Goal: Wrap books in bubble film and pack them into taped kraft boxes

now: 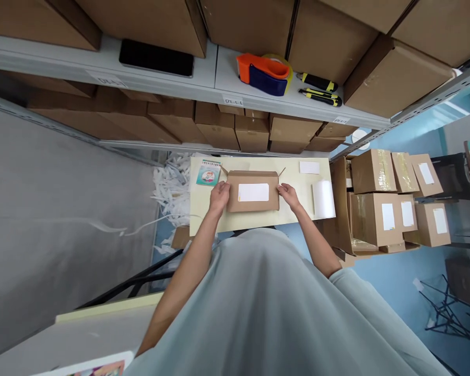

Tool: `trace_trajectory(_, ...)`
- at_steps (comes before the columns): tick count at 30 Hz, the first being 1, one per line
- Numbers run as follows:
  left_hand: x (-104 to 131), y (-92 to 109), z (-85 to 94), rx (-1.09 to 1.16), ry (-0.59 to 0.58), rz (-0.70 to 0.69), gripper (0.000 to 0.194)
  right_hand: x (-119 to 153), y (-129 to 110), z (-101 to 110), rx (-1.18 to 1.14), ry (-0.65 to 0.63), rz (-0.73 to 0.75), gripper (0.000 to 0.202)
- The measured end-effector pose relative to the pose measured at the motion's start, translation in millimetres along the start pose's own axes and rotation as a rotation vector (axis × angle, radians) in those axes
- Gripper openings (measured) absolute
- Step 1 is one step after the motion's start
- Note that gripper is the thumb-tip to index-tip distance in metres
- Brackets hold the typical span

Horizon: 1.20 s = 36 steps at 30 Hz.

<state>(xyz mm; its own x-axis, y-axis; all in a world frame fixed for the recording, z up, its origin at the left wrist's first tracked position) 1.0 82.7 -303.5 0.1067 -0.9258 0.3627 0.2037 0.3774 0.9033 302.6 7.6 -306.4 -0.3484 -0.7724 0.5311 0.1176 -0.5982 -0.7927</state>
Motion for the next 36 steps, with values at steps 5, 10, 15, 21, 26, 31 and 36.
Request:
trace_trajectory(5,28.2,17.5,19.5,0.048,0.083,0.007,0.06,37.8,-12.9,3.2,-0.007,0.067,0.135,0.066)
trace_trajectory(10,57.0,6.4,36.9,0.243,0.15,0.067,0.062,72.7,-4.4,3.1,-0.149,0.054,0.174,0.073)
trace_trajectory(15,61.6,-29.4,43.7,0.277,0.232,0.299,0.05,73.4,14.2,-2.9,-0.084,0.012,0.06,0.075)
trace_trajectory(21,76.5,1.4,61.5,-0.086,0.394,-0.077,0.041,89.7,-21.3,14.2,0.297,0.271,0.31,0.057)
trace_trajectory(26,75.0,49.3,39.4,-0.281,0.064,-0.391,0.031,87.0,-72.7,-8.5,0.597,-0.071,0.589,0.039)
trace_trajectory(31,65.8,41.4,22.3,-0.458,-0.165,-0.372,0.038,61.2,-92.0,-34.4,0.845,-0.306,0.581,0.044)
trace_trajectory(36,59.6,34.3,28.3,-0.37,-0.09,-0.441,0.032,34.1,-106.6,-35.0,0.868,-0.268,0.62,0.05)
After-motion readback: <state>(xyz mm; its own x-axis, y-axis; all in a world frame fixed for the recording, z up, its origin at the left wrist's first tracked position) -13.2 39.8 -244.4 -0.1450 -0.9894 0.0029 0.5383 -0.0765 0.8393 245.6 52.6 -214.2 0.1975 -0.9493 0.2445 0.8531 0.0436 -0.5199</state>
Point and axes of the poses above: each hand's wrist, its own x-axis away from the middle knuckle, its own z-axis out of the back of the hand, y = z × x, the point moved 2 cm from there along -x, towards the middle knuckle, and after that the axes turned 5 degrees about x, right-handed, at the moved point
